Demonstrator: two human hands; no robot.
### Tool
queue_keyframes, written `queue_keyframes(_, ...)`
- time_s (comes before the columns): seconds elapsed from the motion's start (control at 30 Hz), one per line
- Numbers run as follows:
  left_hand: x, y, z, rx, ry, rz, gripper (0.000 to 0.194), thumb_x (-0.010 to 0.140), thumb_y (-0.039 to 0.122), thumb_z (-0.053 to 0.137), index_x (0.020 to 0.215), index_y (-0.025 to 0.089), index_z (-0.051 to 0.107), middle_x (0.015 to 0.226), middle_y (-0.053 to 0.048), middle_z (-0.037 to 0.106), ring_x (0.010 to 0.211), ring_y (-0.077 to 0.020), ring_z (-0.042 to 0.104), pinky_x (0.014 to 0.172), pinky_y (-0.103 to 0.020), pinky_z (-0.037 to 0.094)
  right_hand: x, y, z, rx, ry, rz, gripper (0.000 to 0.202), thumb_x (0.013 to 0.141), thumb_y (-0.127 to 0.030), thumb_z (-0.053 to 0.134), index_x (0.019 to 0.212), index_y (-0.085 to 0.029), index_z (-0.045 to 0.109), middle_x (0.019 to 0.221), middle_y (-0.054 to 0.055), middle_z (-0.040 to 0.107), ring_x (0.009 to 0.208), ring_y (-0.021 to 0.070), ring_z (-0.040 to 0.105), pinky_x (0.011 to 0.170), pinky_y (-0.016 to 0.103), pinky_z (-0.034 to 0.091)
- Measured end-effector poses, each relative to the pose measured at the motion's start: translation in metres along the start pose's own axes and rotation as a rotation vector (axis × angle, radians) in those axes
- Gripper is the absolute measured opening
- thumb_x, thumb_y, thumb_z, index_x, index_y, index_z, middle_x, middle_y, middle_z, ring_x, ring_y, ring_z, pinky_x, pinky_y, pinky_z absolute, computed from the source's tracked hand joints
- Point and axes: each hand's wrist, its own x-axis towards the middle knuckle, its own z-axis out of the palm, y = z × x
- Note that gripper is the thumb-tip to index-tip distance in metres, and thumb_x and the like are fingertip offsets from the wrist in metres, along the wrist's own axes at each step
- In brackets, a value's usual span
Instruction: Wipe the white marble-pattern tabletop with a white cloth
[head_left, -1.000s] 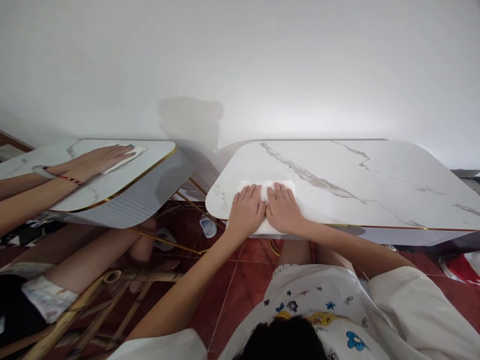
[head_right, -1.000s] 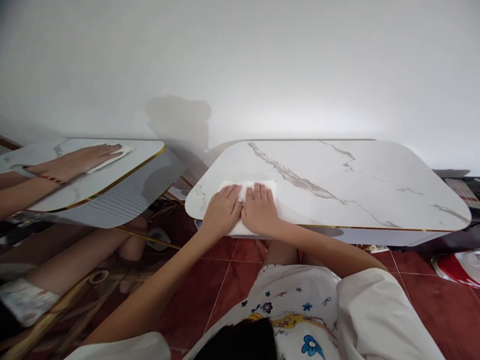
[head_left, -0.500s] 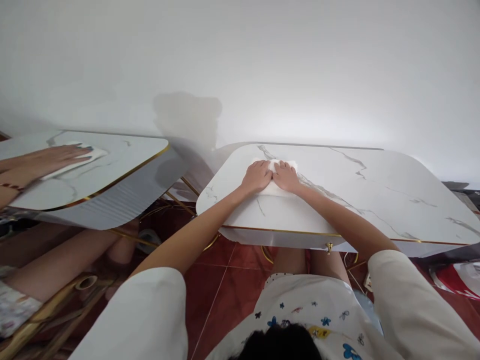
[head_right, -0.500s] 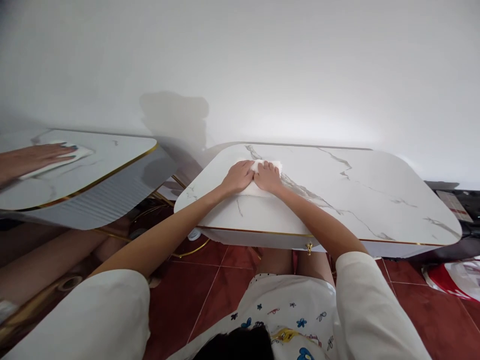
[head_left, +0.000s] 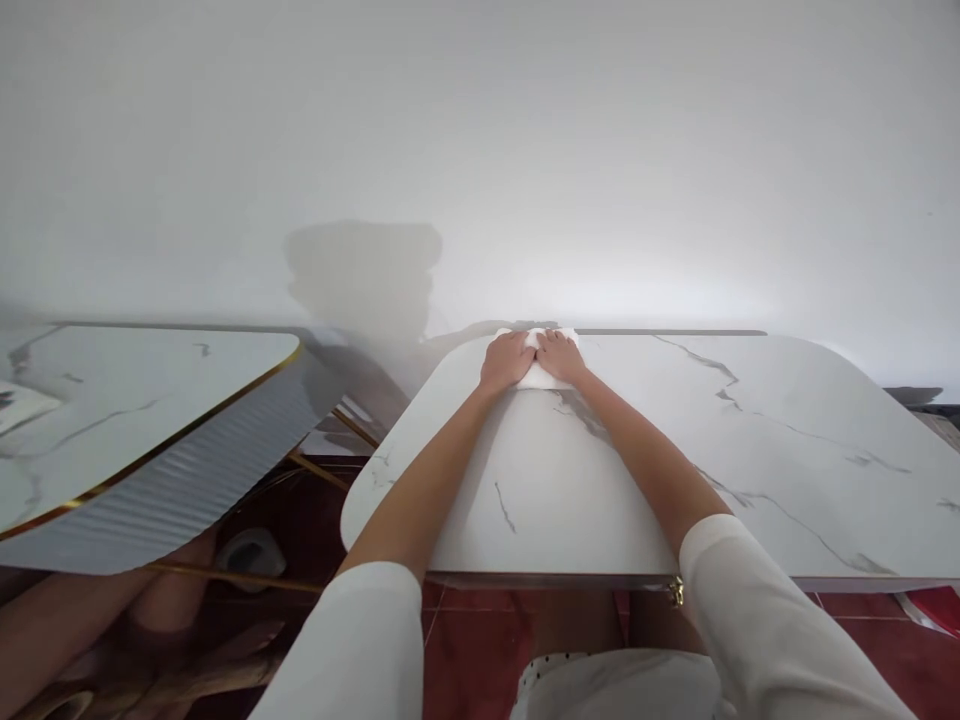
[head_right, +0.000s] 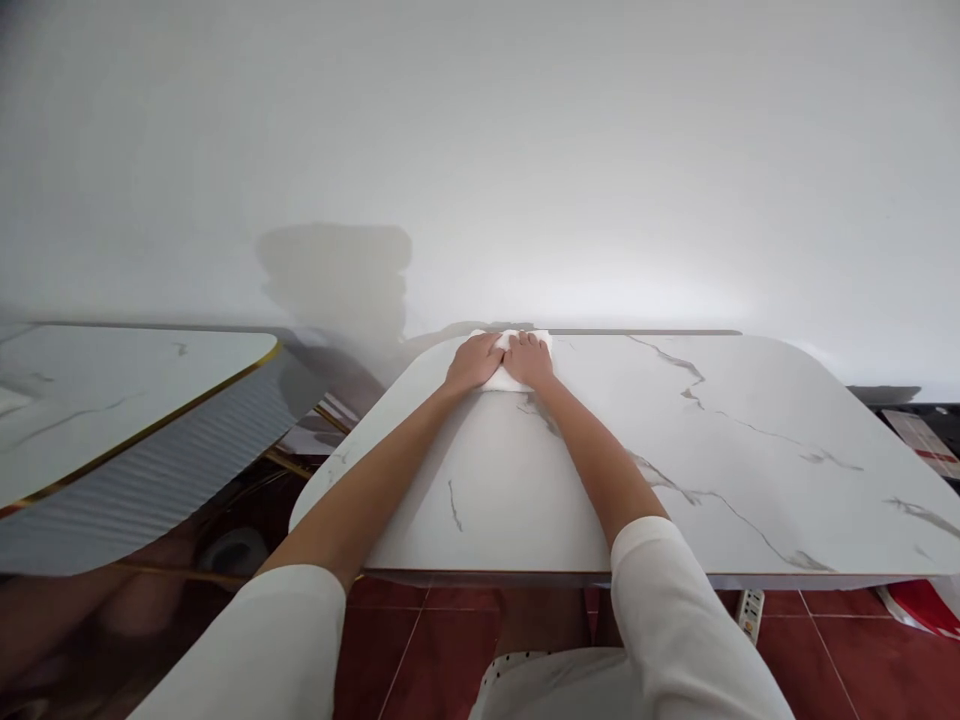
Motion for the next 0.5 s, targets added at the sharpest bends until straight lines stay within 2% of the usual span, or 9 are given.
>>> queue_keyframes(0.1, 0.011, -0.001, 0.006, 0.014, 0.015, -0.026, 0.043, 0.091, 0.026, 0.037, 0.125, 0.015, 0.061, 0.131, -0.014, 0.064, 0.124, -0.0307, 0.054, 0.106, -0.044, 0.041, 0.020, 0.009, 0.002, 0.040, -0.049, -0.010, 0.048, 0.096, -0.019, 0.030, 0.142, -0.014, 0.043, 0.158, 0.011, 0.038, 0.142, 0.0244, 0.035, 0.114, 0.044, 0.031)
queue_keyframes(0.2, 0.020, -0.001, 0.011, 0.022, 0.024, -0.038, 0.041, 0.091, 0.025, 0.037, 0.122, 0.015, 0.061, 0.128, -0.014, 0.064, 0.122, -0.0314, 0.055, 0.104, -0.045, 0.041, 0.033, 0.012, 0.004, 0.047, -0.026, 0.029, 0.048, 0.097, -0.018, 0.028, 0.141, -0.015, 0.046, 0.154, 0.010, 0.043, 0.140, 0.0240, 0.038, 0.114, 0.045, 0.031)
queue_keyframes(0.33, 0.030, -0.001, 0.016, 0.035, 0.026, -0.054, 0.040, 0.091, 0.023, 0.037, 0.122, 0.016, 0.061, 0.127, -0.013, 0.065, 0.121, -0.0300, 0.055, 0.104, -0.044, 0.041, 0.038, 0.012, 0.007, 0.018, 0.070, 0.037, 0.046, 0.099, -0.019, 0.025, 0.138, -0.011, 0.049, 0.145, 0.013, 0.053, 0.134, 0.0260, 0.045, 0.112, 0.045, 0.033)
queue_keyframes(0.5, 0.038, -0.003, 0.019, 0.028, 0.016, -0.058, 0.041, 0.091, 0.022, 0.037, 0.124, 0.016, 0.061, 0.128, -0.013, 0.065, 0.122, -0.0302, 0.055, 0.105, -0.044, 0.040, 0.039, 0.015, 0.006, 0.008, 0.088, 0.018, 0.043, 0.099, -0.019, 0.027, 0.133, -0.011, 0.053, 0.141, 0.014, 0.056, 0.130, 0.0270, 0.048, 0.108, 0.043, 0.036)
